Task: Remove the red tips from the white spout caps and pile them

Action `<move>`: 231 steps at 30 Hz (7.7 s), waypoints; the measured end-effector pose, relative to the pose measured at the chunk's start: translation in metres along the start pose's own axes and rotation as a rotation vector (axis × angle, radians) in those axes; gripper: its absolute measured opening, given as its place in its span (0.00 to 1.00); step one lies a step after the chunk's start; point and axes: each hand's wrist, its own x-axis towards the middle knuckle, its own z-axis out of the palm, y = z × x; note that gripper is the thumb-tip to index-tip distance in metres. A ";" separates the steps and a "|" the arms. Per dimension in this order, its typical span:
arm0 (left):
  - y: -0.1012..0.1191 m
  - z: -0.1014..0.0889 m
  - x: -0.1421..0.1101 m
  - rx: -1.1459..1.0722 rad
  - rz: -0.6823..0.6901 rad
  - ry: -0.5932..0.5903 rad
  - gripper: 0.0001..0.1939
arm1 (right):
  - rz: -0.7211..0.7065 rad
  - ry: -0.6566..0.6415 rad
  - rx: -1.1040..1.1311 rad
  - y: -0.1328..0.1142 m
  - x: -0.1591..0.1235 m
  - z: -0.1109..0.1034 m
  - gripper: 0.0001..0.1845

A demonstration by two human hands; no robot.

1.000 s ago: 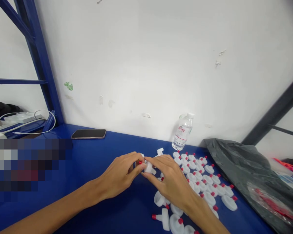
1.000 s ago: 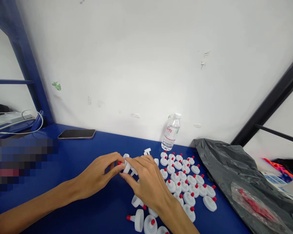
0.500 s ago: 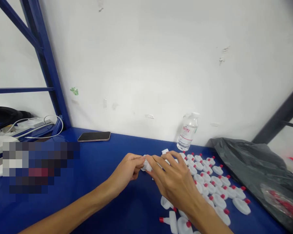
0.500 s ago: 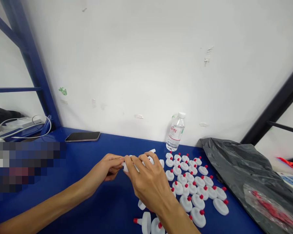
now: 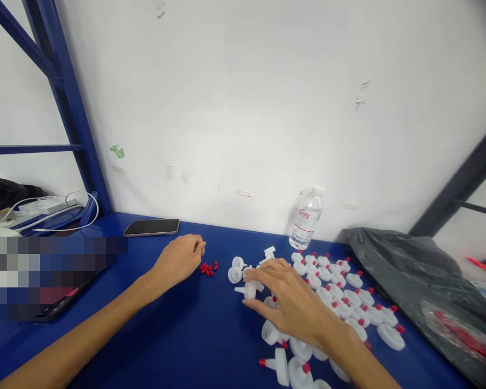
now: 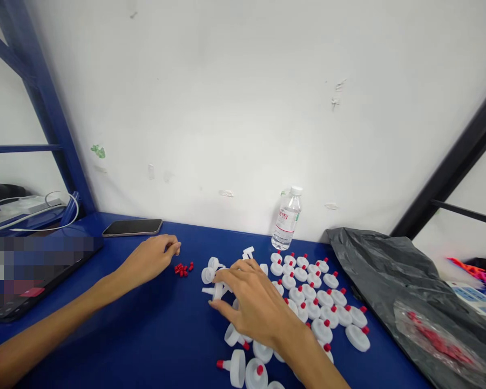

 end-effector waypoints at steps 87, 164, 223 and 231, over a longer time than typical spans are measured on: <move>0.039 0.013 -0.042 -0.185 0.357 0.113 0.22 | 0.086 0.149 0.226 -0.001 0.025 -0.007 0.13; -0.003 0.008 -0.006 0.260 0.064 -0.122 0.13 | 0.256 0.027 0.019 0.025 0.009 -0.036 0.19; 0.045 0.012 -0.041 -0.650 0.249 -0.085 0.23 | -0.213 0.423 -0.151 0.008 0.010 -0.009 0.20; -0.002 -0.016 0.003 0.112 0.056 0.139 0.18 | 0.222 0.296 -0.058 0.031 0.007 -0.020 0.20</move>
